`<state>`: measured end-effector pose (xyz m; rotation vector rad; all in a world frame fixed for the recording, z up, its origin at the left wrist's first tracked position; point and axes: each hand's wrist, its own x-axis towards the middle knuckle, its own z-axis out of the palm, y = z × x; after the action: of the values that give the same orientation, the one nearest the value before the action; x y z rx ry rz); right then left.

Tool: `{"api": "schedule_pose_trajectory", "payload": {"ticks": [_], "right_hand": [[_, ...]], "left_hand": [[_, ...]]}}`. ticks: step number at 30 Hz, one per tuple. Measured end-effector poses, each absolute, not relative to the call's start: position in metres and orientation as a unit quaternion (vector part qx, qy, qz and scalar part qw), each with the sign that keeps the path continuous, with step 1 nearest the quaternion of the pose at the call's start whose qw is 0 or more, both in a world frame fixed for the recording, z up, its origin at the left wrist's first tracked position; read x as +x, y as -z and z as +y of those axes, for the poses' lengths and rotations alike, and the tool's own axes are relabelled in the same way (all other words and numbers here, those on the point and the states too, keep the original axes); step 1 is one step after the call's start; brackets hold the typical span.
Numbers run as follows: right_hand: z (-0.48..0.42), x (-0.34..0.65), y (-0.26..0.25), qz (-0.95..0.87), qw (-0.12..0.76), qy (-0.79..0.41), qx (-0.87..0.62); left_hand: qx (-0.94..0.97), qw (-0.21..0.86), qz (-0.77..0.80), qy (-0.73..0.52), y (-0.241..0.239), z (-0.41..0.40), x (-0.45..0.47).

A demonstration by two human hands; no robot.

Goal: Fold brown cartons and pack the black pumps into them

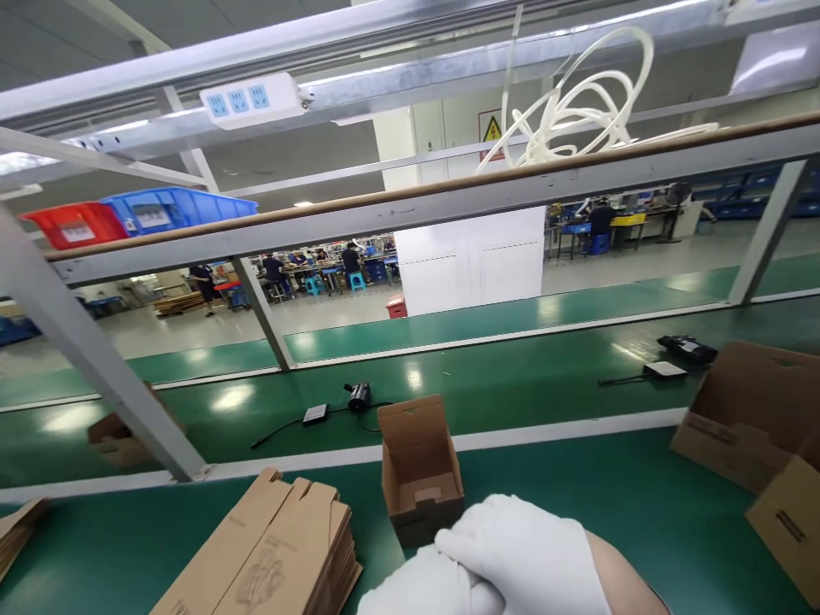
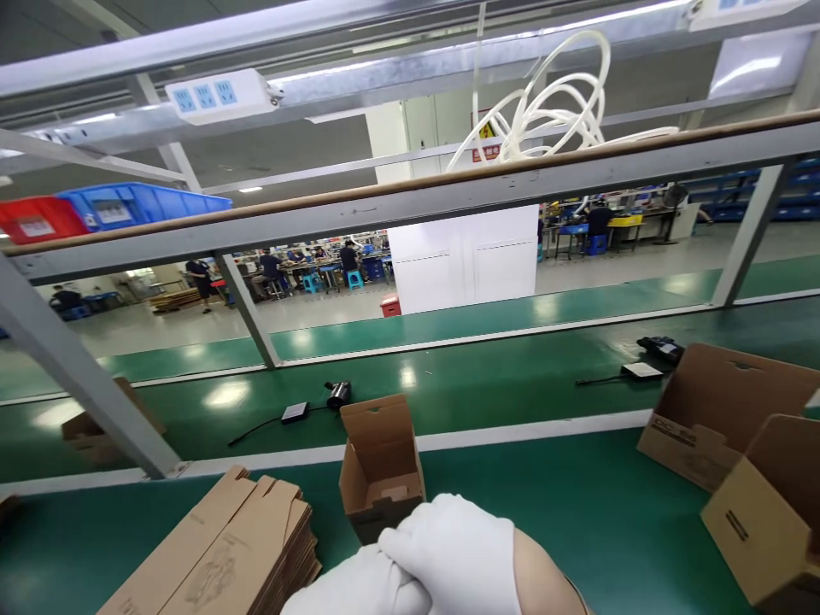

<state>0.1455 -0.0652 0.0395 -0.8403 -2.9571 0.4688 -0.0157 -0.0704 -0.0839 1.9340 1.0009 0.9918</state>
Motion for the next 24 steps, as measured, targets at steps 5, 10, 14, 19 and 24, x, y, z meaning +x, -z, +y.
{"api": "schedule_pose_trajectory", "payload": {"ticks": [5, 10, 14, 19, 24], "right_hand": [[-0.059, 0.147, -0.034, -0.951, 0.016, -0.153, -0.267], [-0.056, 0.163, -0.038, -0.941, 0.05, -0.181, -0.28], [-0.051, 0.191, -0.047, -0.892, 0.117, -0.202, -0.388], [-0.007, 0.224, -0.022, -0.792, 0.215, -0.268, -0.505], [0.09, 0.246, 0.023, -0.7, 0.204, -0.237, -0.642]], "left_hand": [[0.809, 0.332, 0.389, -0.291, 0.068, -0.055, 0.005], [0.876, 0.28, 0.384, -0.087, 0.007, -0.072, -0.015], [0.898, 0.163, 0.388, 0.125, -0.003, -0.076, -0.009], [0.886, 0.227, 0.401, 0.041, 0.076, -0.059, 0.049], [0.878, 0.254, 0.402, -0.052, 0.158, -0.055, 0.104]]}}
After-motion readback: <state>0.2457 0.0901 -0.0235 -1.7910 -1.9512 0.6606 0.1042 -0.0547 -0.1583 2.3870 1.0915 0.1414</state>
